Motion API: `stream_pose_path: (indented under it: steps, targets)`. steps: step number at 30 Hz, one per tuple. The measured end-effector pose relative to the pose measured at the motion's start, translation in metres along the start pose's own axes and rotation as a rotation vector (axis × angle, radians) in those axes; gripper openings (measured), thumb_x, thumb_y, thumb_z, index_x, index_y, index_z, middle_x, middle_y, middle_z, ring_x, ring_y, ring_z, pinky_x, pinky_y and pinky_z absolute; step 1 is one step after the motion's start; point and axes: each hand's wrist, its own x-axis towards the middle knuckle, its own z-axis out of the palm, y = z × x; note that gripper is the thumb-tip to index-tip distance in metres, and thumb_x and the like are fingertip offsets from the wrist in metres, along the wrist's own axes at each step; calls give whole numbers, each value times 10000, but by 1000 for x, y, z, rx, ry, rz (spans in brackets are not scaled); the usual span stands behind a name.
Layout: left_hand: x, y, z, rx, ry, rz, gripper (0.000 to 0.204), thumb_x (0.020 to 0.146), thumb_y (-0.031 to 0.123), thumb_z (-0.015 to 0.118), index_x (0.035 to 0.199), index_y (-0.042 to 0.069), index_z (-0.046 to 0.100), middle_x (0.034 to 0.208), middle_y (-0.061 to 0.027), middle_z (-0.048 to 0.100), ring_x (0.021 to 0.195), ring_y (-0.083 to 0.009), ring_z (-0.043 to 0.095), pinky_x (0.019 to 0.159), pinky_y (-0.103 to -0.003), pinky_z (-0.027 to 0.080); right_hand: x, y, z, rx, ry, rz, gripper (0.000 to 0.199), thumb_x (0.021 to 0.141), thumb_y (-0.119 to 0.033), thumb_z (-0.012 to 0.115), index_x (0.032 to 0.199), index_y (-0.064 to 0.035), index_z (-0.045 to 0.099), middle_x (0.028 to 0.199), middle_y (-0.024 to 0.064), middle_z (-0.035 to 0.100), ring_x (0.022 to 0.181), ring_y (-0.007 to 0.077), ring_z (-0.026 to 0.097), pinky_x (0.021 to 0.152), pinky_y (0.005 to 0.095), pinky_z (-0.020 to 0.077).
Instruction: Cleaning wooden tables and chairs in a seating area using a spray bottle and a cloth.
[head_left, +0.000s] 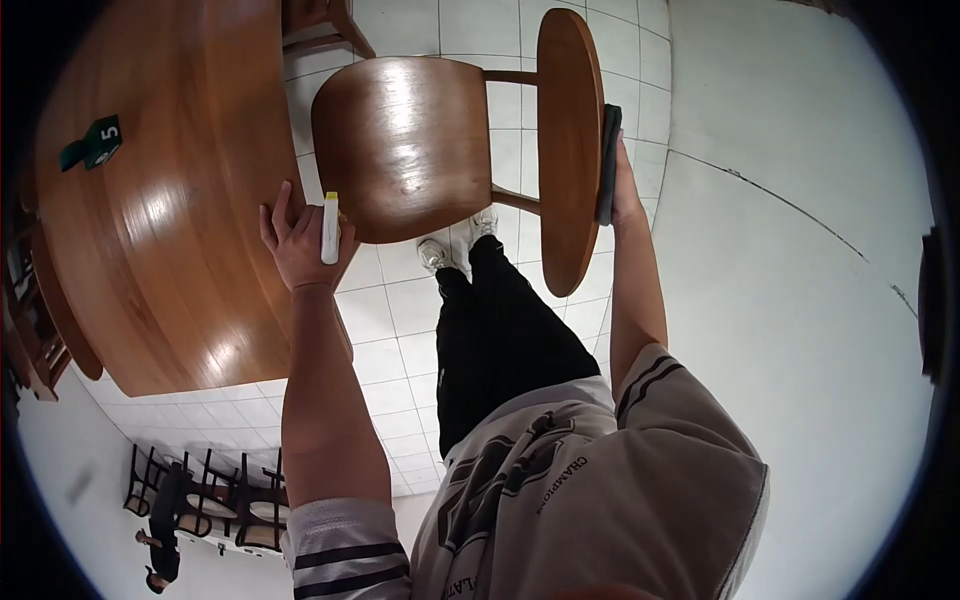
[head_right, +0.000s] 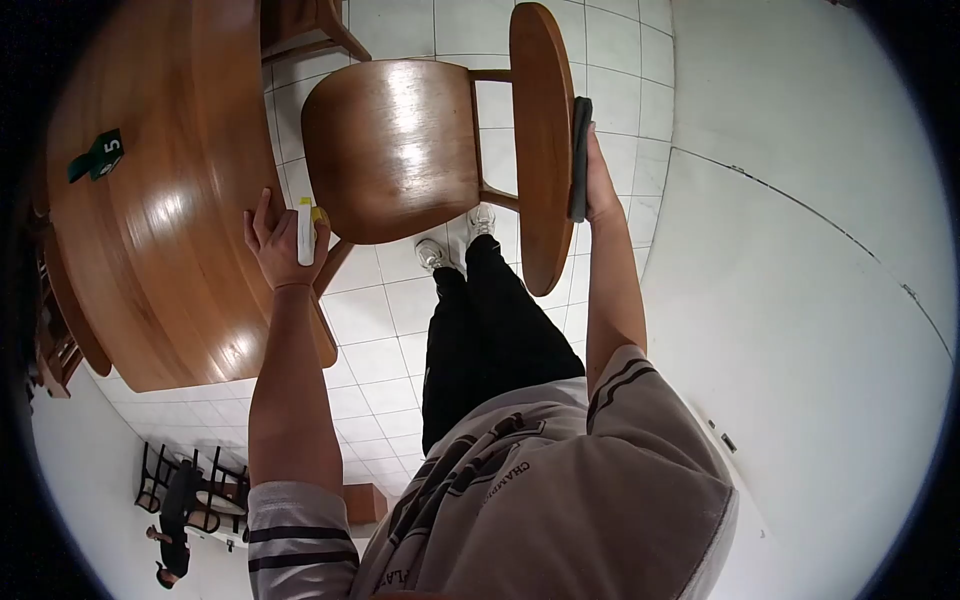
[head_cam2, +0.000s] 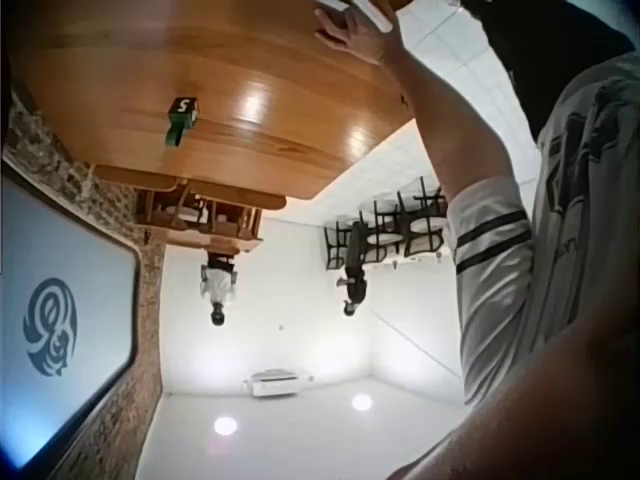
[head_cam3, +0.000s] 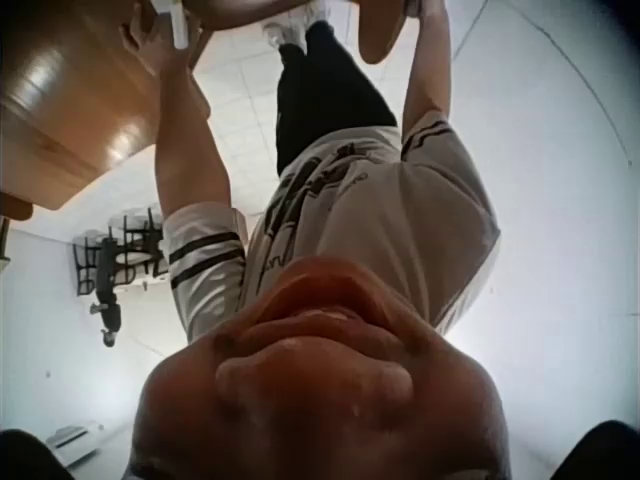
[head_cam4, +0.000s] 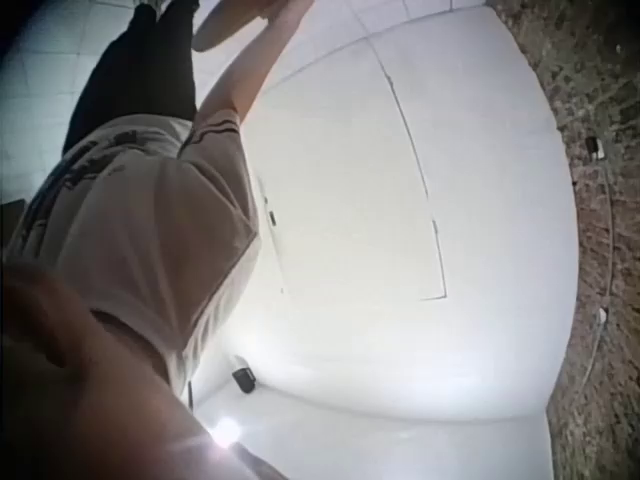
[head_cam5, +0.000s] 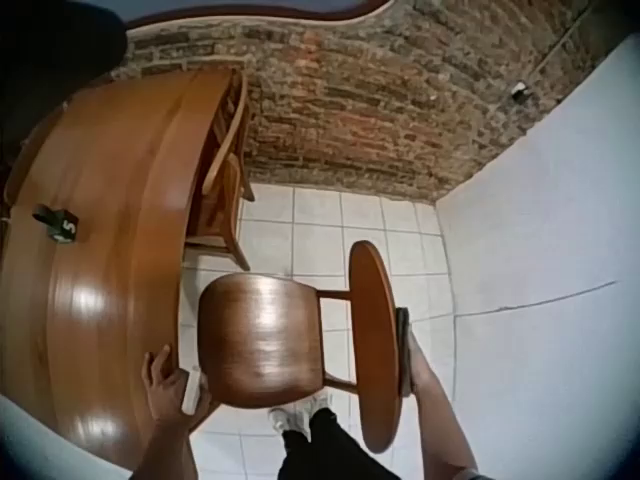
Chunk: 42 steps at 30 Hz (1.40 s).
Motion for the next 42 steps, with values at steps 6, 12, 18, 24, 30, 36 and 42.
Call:
stream_pose_path:
  steps: [6,12,18,24,30,36,42]
  targets:
    - [8,4,7,-10,5,1,160,780,322,672,819,172,709,898,37,735,1439,-187,381,1217,-547,210,51,9,-9,-85,6,120,711,1021,-634,368,1462,-89,488,1302,110,623,1155,211,613,979,365,515]
    - [2,1,4,-9,13,11,181,780,358,690,845,191,718,918,56,730,1434,-181,385,1219,-544,207,33,-21,-1,-81,-82,138,700,1015,-629,397,1468,-102,483,1317,111,619,1156,213,610,985,354,510]
    - [1,2,3,15,-52,-23,218,780,380,705,891,194,727,956,61,729,1446,-181,375,1223,-544,200,8,8,-14,18,-21,94,576,1063,-481,395,1458,-68,467,1354,110,597,1179,223,615,989,365,528]
    - [1,2,4,-27,-36,-30,214,780,362,713,911,195,734,986,76,727,1450,-169,373,1227,-538,199,32,-4,-6,-64,-17,113,643,1045,-548,384,1482,-83,454,1395,123,572,1241,228,573,1017,357,501]
    - [2,-1,3,-31,-51,-47,207,777,359,714,904,197,735,992,86,724,1442,-164,383,1230,-540,199,23,-5,-19,-123,-140,4,711,1015,-618,401,1489,-91,459,1401,144,576,1244,255,580,1021,368,502]
    - [1,3,0,-24,-52,-44,209,768,363,717,892,195,733,992,97,720,1435,-158,390,1233,-543,195,7,5,-26,-30,-84,232,675,1025,-597,398,1466,-93,484,1348,145,611,1147,265,629,971,388,536]
    - [2,2,4,-44,-62,-41,222,766,368,721,897,189,727,1000,96,715,1435,-157,388,1233,-544,194,51,44,-45,-38,-79,177,643,1045,-575,364,1456,-98,490,1360,133,605,1157,255,625,983,398,529]
